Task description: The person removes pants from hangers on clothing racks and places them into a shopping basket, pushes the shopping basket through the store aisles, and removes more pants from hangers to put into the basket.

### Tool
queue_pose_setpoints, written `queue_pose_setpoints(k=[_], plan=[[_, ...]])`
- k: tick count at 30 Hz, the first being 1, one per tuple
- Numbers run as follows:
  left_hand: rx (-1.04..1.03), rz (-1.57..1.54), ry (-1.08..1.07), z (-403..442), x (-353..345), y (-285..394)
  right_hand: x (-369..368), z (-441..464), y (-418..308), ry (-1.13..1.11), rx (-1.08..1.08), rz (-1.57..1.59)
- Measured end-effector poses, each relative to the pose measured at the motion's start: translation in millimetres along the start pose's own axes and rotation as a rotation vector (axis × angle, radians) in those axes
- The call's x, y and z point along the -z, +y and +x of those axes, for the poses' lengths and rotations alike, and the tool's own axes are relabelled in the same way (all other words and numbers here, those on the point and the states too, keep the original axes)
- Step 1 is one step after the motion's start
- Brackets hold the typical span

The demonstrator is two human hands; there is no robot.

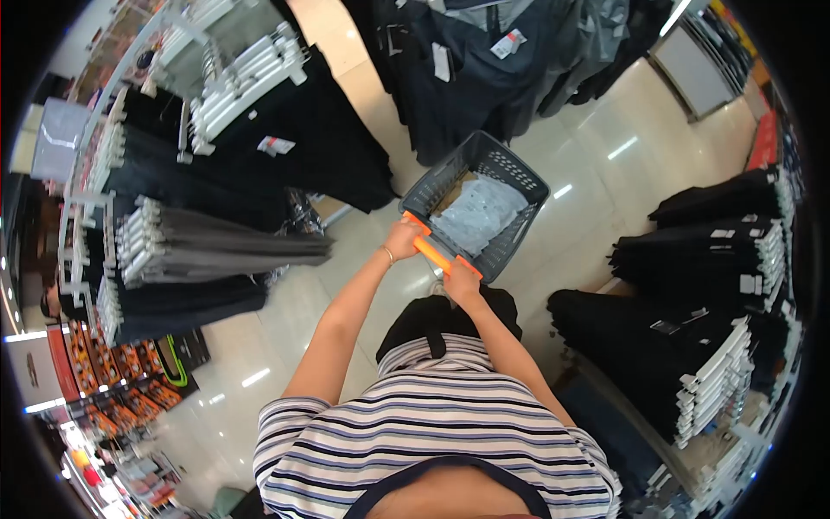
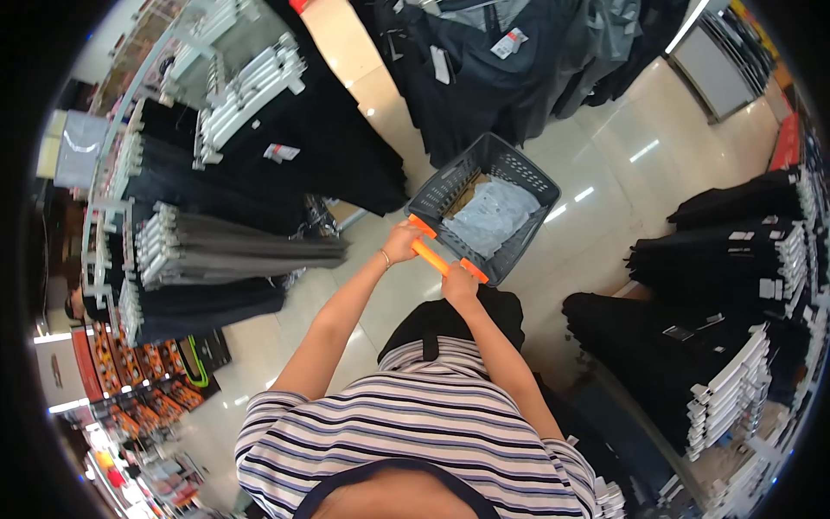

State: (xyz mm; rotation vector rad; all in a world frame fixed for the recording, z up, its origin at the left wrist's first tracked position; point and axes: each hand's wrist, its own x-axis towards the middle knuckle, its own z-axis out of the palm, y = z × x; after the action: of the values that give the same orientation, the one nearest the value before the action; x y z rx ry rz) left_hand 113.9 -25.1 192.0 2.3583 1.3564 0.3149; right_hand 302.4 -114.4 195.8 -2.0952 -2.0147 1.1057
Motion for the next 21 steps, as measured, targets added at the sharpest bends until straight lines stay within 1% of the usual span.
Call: queue_pose_setpoints(k=[1, 4, 7, 10, 14, 19, 21], plan=[[-0.042, 0.002, -0.019, 12.2, 0.5, -9.5, 0.3, 7.0, -3.1, 0.044, -0.006, 0.004], [-0.123, -0.059, 0.02, 46.8, 3.1, -24.9, 11.5, 28.6, -8.9, 0.088, -0.035, 0.037], [-0.066, -0.011, -0.11, 81.5, -0.2, -20.8, 34.8, 45.0, -3.3, 0.076, -0.118, 0.048], [-0.067, 0.026, -0.159, 118.3, 4.8, -1.3, 52.7, 62.9, 17.8, 0.119, -0.127, 0.058], [-0.086, 0.004, -0.145, 168.3, -1.8, 12.9, 82.2, 90.8, 46.5, 0.125, -0.156, 0.068], [-0.106, 0.033, -0.182, 235.5, -24.4, 23.0, 130.5, 123.3, 82.0, 0.122, -0.181, 0.094], [-0.144, 0.021, -0.172, 262.7, -38.4, 22.9, 145.4, 136.4, 99.1, 0.13, -0.195, 0.113]])
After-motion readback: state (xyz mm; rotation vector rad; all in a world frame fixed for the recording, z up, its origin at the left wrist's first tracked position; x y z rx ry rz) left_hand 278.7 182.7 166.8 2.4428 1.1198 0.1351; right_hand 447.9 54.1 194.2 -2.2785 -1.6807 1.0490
